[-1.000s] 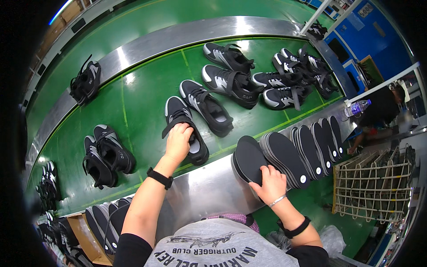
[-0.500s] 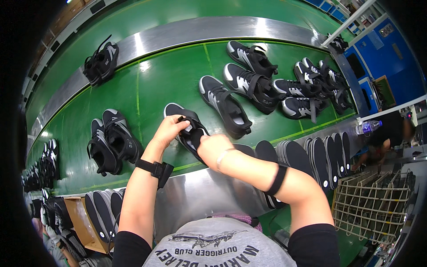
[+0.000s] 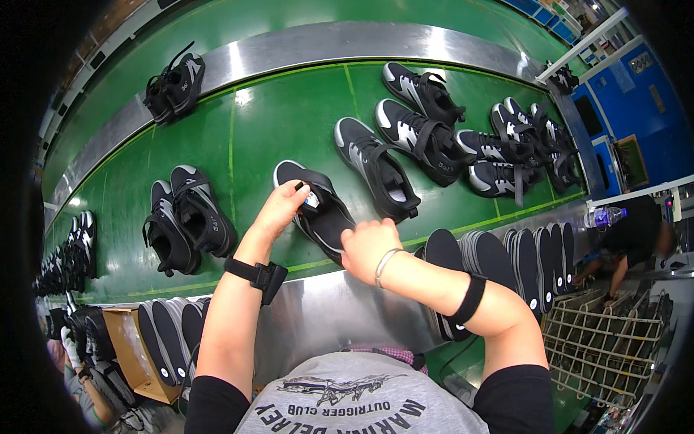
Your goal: Inspecting shoes, inserting insoles, and organizing shoe components in a manufacturing facility.
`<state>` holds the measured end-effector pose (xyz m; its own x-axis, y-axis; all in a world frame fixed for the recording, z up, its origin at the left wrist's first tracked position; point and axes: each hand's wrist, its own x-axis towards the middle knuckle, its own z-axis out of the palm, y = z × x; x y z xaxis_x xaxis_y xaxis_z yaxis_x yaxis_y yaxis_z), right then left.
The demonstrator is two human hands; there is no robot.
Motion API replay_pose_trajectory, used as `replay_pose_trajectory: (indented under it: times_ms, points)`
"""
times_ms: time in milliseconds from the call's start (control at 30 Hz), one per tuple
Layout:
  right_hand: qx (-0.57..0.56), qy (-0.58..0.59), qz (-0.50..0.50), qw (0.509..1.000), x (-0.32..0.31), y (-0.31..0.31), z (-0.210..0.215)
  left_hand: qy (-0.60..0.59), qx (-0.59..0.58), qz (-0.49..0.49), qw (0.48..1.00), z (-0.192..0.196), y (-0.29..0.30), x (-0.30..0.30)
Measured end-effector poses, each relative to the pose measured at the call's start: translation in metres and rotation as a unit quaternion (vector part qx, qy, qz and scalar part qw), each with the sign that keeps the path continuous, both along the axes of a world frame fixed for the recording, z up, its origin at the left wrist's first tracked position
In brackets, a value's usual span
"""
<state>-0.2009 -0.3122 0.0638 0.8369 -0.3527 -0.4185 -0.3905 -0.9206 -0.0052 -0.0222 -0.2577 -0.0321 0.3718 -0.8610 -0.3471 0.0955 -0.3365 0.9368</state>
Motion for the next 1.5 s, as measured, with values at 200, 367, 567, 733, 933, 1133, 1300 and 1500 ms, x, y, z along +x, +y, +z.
replay_pose_trajectory:
  times_ms: [200, 367, 567, 733, 933, 1133, 1300, 1500]
  points:
    - [-0.001, -0.031, 0.034, 0.999, 0.037, 0.005, -0.040, -0.005, -0.019, 0.070, 0.997, 0.001, 0.000, -0.011]
    - [0.132, 0.166, -0.036, 0.977, 0.078, -0.010, -0.077, 0.041, -0.043, 0.084, 0.995, -0.005, 0.001, -0.013]
    - [0.073, 0.155, -0.039, 0.984, 0.079, -0.003, -0.091, -0.012, -0.019, 0.079, 0.997, -0.012, -0.002, -0.012]
    - [0.029, 0.157, 0.039, 0.986, 0.070, -0.002, -0.086, -0.096, -0.027, 0.082, 0.992, -0.022, -0.003, -0.011]
    - [0.070, 0.284, 0.158, 0.943, 0.063, -0.012, -0.042, -0.176, -0.001, 0.087, 0.981, -0.005, -0.008, -0.019]
    - [0.159, 0.304, 0.130, 0.930, 0.043, -0.015, -0.040, -0.202, -0.004, 0.090, 0.975, -0.008, -0.009, -0.022]
    - [0.133, 0.321, 0.153, 0.925, 0.045, -0.012, -0.050, -0.232, 0.009, 0.106, 0.967, -0.004, -0.006, -0.026]
    - [0.314, -0.202, 0.056, 0.926, -0.021, -0.022, -0.037, -0.347, -0.014, 0.067, 0.935, 0.034, 0.010, 0.000]
